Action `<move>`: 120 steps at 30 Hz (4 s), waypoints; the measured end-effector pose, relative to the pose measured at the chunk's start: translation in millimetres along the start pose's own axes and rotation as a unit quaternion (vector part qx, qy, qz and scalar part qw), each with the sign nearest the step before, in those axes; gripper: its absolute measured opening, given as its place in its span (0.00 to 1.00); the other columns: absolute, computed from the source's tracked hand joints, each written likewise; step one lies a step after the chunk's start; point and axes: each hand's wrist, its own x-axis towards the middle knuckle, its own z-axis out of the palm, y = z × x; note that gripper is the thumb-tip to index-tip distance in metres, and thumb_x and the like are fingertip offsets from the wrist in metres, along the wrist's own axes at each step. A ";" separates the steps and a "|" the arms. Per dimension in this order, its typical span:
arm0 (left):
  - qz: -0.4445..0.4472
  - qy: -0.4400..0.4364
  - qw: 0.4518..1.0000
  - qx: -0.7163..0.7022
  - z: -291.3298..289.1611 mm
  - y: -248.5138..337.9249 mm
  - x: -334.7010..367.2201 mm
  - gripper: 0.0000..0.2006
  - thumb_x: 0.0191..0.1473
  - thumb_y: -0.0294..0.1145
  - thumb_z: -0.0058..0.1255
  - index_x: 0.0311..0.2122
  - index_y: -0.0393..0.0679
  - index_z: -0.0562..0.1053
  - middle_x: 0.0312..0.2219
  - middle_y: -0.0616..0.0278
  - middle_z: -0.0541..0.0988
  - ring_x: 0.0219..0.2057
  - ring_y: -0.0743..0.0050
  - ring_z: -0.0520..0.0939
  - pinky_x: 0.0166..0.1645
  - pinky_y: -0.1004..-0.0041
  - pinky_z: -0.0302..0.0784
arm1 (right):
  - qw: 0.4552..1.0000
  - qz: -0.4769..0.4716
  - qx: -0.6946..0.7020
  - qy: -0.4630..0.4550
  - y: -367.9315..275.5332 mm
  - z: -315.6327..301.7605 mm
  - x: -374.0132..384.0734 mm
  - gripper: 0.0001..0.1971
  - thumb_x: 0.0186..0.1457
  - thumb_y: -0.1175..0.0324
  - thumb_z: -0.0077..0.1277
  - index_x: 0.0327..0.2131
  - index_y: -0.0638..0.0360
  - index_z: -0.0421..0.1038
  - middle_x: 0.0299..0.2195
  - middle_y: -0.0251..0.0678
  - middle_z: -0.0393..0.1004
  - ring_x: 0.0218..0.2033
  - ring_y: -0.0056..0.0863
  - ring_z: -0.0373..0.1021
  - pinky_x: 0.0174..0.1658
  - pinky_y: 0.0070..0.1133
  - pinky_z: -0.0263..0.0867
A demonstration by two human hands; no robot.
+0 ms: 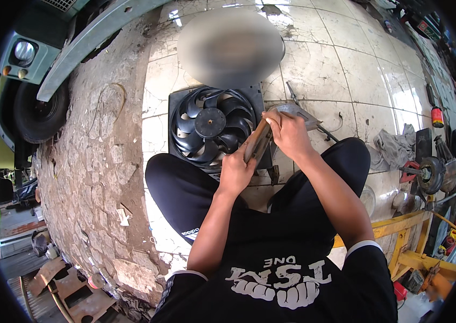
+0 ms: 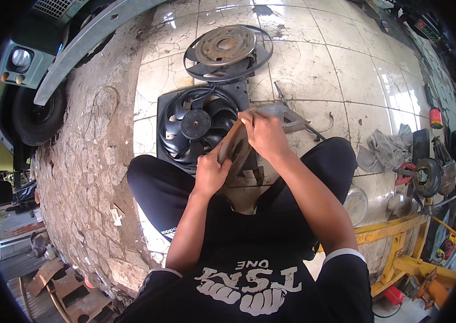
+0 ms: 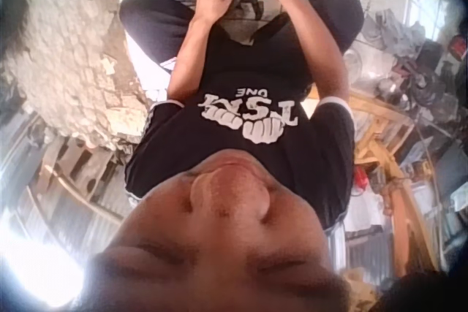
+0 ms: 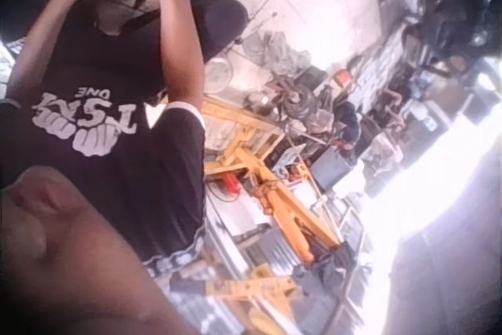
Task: The person sits on the floor and uses a sanding block to smooth the surface of a metal part. They repeatedly rub the sanding block against the metal, occasionally pausing to inspect the surface before continuing.
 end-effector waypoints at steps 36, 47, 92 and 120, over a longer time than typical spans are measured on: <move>-0.016 -0.004 1.000 -0.006 -0.6 -7.8 -0.1 0.26 0.52 0.26 0.56 0.59 0.37 0.77 0.33 0.32 0.82 0.38 0.33 0.86 0.43 0.54 0.83 | 0.987 -0.160 0.003 0.014 -28.9 12.1 -33.8 0.10 0.69 0.69 0.53 0.46 0.56 0.84 0.35 0.38 0.83 0.30 0.42 0.81 0.34 0.31 0.80; -0.003 0.016 1.000 -0.019 0.9 -5.3 1.9 0.25 0.51 0.25 0.57 0.57 0.39 0.79 0.32 0.34 0.83 0.36 0.36 0.87 0.42 0.56 0.84 | 0.995 -0.093 -0.039 0.009 -13.7 13.5 -19.9 0.12 0.69 0.65 0.54 0.49 0.53 0.84 0.32 0.39 0.82 0.30 0.38 0.82 0.33 0.31 0.79; -0.065 -0.005 0.998 -0.012 -10.7 -11.1 1.3 0.27 0.52 0.27 0.56 0.60 0.37 0.76 0.33 0.35 0.84 0.37 0.36 0.88 0.44 0.55 0.83 | 0.987 -0.155 -0.047 -0.020 -25.2 26.3 -28.6 0.19 0.63 0.71 0.56 0.58 0.52 0.77 0.35 0.36 0.81 0.33 0.34 0.80 0.33 0.28 0.81; -0.012 0.015 1.000 -0.010 -2.1 -14.8 0.7 0.31 0.52 0.24 0.57 0.65 0.46 0.74 0.31 0.35 0.83 0.34 0.36 0.87 0.43 0.54 0.85 | 0.995 -0.092 -0.036 0.000 -17.6 21.1 -11.3 0.14 0.64 0.73 0.52 0.52 0.58 0.78 0.33 0.41 0.82 0.33 0.39 0.80 0.37 0.32 0.80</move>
